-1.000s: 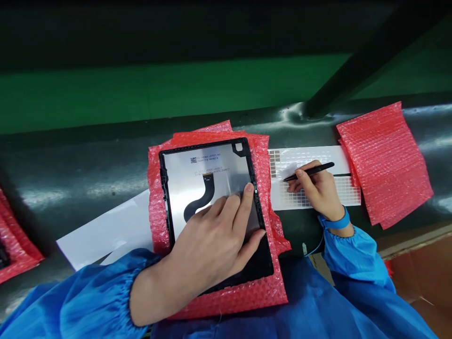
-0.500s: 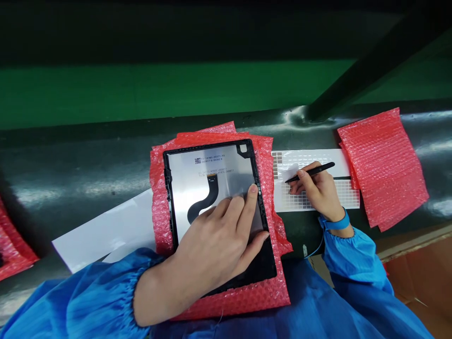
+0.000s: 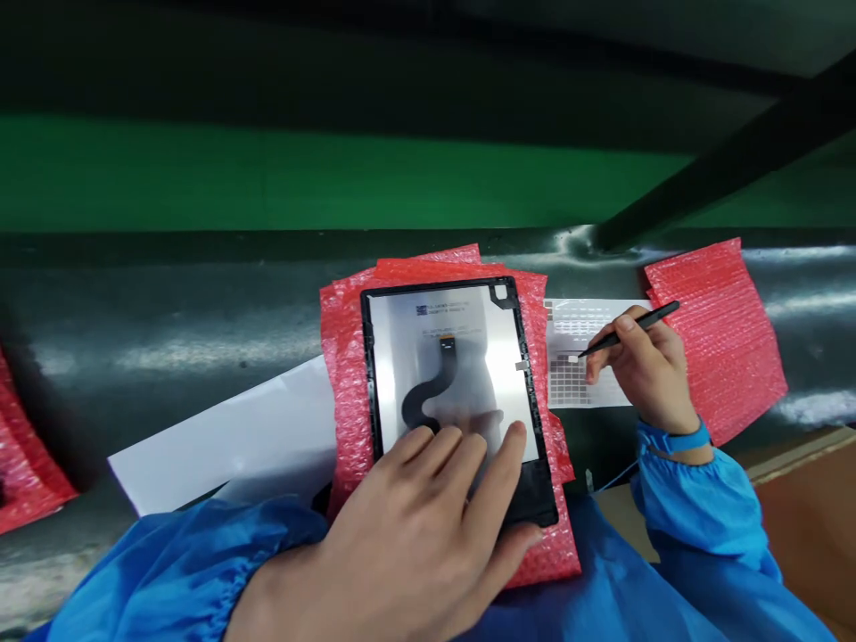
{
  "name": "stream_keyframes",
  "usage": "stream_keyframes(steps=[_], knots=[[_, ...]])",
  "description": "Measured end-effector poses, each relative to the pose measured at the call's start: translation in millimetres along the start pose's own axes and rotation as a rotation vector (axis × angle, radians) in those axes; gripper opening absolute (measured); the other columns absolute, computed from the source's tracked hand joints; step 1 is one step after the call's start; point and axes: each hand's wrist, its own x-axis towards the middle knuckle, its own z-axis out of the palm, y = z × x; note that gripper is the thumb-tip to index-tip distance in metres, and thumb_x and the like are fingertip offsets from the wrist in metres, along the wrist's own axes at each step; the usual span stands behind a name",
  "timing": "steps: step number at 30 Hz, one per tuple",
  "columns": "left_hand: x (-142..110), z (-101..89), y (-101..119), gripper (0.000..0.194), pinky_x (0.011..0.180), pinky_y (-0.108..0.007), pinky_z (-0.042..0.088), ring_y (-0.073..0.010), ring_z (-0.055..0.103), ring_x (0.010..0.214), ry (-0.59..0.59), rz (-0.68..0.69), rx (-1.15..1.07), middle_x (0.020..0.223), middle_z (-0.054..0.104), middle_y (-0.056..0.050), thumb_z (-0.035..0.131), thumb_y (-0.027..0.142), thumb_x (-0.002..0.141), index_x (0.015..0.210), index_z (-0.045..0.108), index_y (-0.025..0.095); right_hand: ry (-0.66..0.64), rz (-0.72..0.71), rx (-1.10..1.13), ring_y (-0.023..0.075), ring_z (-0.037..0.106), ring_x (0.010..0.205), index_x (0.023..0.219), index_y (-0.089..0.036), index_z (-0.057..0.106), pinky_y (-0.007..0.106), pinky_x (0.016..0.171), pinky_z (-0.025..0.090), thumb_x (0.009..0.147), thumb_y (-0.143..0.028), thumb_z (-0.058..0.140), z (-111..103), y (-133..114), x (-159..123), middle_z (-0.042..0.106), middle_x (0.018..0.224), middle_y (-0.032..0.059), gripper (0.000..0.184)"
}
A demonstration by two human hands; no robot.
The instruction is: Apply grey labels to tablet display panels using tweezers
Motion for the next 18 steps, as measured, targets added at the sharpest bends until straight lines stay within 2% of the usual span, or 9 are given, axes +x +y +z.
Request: stream_keyframes(steps=[2, 5, 8, 11, 13, 15, 18], knots=[[-9.4, -6.8, -1.9, 0.059, 0.08, -0.041, 0.059, -0.0289, 0.075, 0.088, -0.028, -0.022, 0.034, 0.101, 0.078, -0.017, 0.058, 0.044, 0.102, 0.142, 0.061, 0.0, 0.012, -0.044, -0.011, 0.0173, 0.069, 0.042, 0.079, -0.024, 0.06, 0.028, 0.042, 0.059, 0.091, -0.052, 0.08, 14.1, -18.7, -3.8, 0.075, 0.063, -0.0012, 0.037], [-16.3, -12.5, -7.5, 0.072, 0.084, -0.042, 0.057, -0.0271, 0.072, 0.073, -0.072, -0.075, 0.155, 0.083, 0.077, -0.014, 0.072, 0.053, 0.092, 0.14, 0.064, 0.0, -0.058, -0.049, -0.053, 0.0201, 0.072, 0.045, 0.083, -0.025, 0.059, 0.032, 0.043, 0.061, 0.098, -0.044, 0.075, 45.8, -42.8, -6.3, 0.077, 0.066, 0.0002, 0.029], [-18.7, -10.8, -11.4, 0.08, 0.094, -0.043, 0.053, -0.0256, 0.07, 0.065, -0.099, -0.105, 0.219, 0.07, 0.073, -0.01, 0.071, 0.063, 0.09, 0.14, 0.066, 0.001, -0.171, -0.018, -0.076, 0.0218, 0.074, 0.047, 0.087, -0.025, 0.06, 0.034, 0.047, 0.065, 0.098, -0.04, 0.075, 87.2, -55.8, -5.5, 0.078, 0.067, 0.0008, 0.024], [-22.1, -1.8, -9.5, 0.091, 0.105, -0.047, 0.048, -0.0269, 0.069, 0.063, -0.142, -0.113, 0.234, 0.068, 0.073, -0.011, 0.068, 0.069, 0.089, 0.145, 0.061, -0.004, -0.28, 0.031, -0.08, 0.0213, 0.076, 0.049, 0.087, -0.024, 0.062, 0.031, 0.047, 0.066, 0.096, -0.04, 0.077, 127.1, -55.1, -4.7, 0.08, 0.069, 0.0019, 0.024], [-24.6, 5.1, -5.9, 0.092, 0.11, -0.052, 0.043, -0.0295, 0.071, 0.065, -0.158, -0.12, 0.229, 0.071, 0.075, -0.014, 0.068, 0.066, 0.09, 0.147, 0.057, -0.006, -0.332, 0.06, -0.087, 0.0203, 0.077, 0.05, 0.087, -0.023, 0.063, 0.028, 0.046, 0.065, 0.096, -0.041, 0.077, 146.8, -49.6, -4.3, 0.081, 0.071, 0.0026, 0.025], [-25.9, 10.1, -2.5, 0.085, 0.112, -0.054, 0.04, -0.0318, 0.072, 0.07, -0.157, -0.132, 0.216, 0.075, 0.076, -0.017, 0.068, 0.059, 0.091, 0.146, 0.058, -0.005, -0.35, 0.063, -0.098, 0.0195, 0.077, 0.05, 0.086, -0.023, 0.063, 0.026, 0.045, 0.064, 0.095, -0.044, 0.078, 159.2, -43.8, -3.3, 0.081, 0.07, 0.0027, 0.028], [-24.7, 12.3, -0.4, 0.077, 0.11, -0.055, 0.041, -0.0326, 0.073, 0.072, -0.163, -0.157, 0.21, 0.077, 0.077, -0.018, 0.068, 0.055, 0.092, 0.141, 0.061, -0.003, -0.315, 0.036, -0.122, 0.0202, 0.077, 0.051, 0.084, -0.022, 0.063, 0.026, 0.047, 0.065, 0.093, -0.047, 0.08, 166.4, -39.3, -0.9, 0.079, 0.066, 0.0028, 0.031]])
